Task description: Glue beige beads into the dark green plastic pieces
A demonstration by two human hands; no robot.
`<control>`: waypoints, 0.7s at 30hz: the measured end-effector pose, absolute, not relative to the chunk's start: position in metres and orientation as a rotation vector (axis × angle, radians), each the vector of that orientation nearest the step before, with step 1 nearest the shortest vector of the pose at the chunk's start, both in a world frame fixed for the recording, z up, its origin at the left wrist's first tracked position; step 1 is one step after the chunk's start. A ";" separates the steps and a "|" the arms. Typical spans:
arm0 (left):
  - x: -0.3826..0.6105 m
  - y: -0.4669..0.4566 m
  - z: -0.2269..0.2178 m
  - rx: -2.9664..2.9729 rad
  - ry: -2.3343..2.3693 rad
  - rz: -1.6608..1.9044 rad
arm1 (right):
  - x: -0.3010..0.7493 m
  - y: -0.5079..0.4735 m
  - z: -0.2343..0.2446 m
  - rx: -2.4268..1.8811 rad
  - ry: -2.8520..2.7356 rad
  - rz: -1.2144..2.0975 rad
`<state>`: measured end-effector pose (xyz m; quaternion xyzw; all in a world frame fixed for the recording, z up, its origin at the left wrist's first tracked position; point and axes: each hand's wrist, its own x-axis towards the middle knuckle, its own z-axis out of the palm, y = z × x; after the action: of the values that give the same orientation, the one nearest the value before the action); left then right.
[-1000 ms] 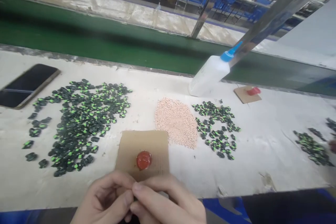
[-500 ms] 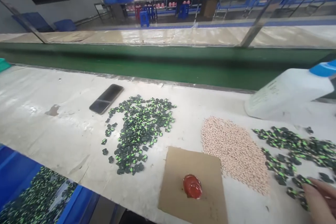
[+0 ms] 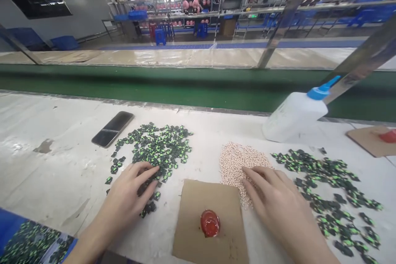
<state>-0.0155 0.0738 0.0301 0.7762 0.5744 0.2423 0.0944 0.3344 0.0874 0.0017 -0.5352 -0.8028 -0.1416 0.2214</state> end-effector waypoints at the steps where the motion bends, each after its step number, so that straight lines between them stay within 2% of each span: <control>1: -0.016 0.078 0.028 2.324 1.689 0.717 | 0.333 0.088 0.002 -1.481 -2.202 -0.372; 7: -0.009 0.086 0.031 2.256 1.641 0.834 | 0.334 0.089 0.000 -1.489 -2.051 -0.199; 16: 0.003 0.067 0.050 1.764 1.678 1.077 | 0.336 0.080 0.016 -1.634 -1.733 0.062; 21: 0.017 0.053 0.062 1.497 1.529 1.073 | 0.337 0.053 0.036 -1.689 -1.547 0.367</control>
<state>0.0173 0.0533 0.0622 0.5820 0.5947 0.4174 0.3652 0.3371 0.0530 0.0361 -0.6675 -0.6114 0.1452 0.3995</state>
